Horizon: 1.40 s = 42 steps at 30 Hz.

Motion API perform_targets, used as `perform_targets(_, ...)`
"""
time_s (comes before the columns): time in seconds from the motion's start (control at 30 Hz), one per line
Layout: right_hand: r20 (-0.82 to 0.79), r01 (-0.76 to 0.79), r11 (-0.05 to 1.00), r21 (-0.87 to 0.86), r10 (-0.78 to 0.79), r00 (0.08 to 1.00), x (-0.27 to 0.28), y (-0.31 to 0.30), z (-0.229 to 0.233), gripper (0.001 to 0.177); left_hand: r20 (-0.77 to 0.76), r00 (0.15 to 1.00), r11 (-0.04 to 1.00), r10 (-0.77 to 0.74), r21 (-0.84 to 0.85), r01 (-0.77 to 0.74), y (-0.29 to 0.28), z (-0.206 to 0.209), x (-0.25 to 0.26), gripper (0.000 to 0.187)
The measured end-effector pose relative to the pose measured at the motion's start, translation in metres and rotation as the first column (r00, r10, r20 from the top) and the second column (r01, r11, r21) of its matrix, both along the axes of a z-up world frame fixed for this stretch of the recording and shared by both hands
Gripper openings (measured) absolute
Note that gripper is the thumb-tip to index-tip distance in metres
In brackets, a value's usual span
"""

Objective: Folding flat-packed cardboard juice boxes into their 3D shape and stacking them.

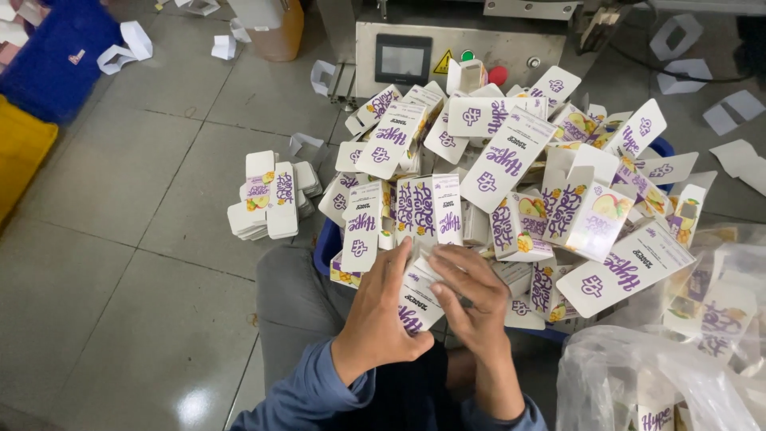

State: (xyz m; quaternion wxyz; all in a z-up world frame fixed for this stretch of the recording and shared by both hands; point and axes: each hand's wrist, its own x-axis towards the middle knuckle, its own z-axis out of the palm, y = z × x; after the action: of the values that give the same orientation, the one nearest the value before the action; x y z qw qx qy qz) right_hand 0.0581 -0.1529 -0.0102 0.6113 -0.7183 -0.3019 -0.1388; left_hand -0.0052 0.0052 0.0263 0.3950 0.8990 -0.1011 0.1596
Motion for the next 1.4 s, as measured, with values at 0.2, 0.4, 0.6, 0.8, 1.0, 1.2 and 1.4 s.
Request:
perform_targets(0.2,-0.011,-0.043,0.994,0.100,0.045,0.999,-0.009,0.009,0.006,0.024,-0.033,0.999,0.997,-0.035,-0.076,0.033,-0.002,0.012,-0.003,0.109)
perform_targets(0.4,-0.038,-0.026,0.994,0.109,0.031,0.999,-0.017,0.010,0.006,0.041,0.062,0.996,0.992,-0.060,-0.105,0.066,-0.007,0.007,0.002,0.114)
perform_targets(0.6,0.057,0.221,0.960,0.173,-0.233,0.971,-0.015,0.003,-0.002,0.042,0.067,0.998,0.985,-0.012,-0.169,0.023,-0.003,0.011,0.008,0.118)
perform_targets(0.8,0.107,0.237,0.966,0.104,-0.248,0.963,-0.007,-0.008,0.004,0.061,0.050,0.996,0.996,-0.070,-0.051,0.072,0.006,0.032,0.029,0.118)
perform_targets(1.0,0.003,0.321,0.897,0.304,-0.338,0.941,-0.008,-0.037,0.029,0.065,0.284,0.959,0.951,-0.005,0.297,-0.083,0.050,0.049,0.176,0.134)
perform_targets(1.2,-0.048,0.425,0.854,0.301,-0.431,0.901,-0.006,-0.057,0.030,0.062,0.060,0.993,0.973,-0.100,0.216,0.085,0.041,0.020,0.275,0.155)
perform_targets(1.4,0.008,0.609,0.771,0.186,-0.621,0.784,0.004,-0.082,0.006,0.026,0.267,0.964,1.000,0.017,0.013,-0.021,0.105,0.035,0.216,0.081)
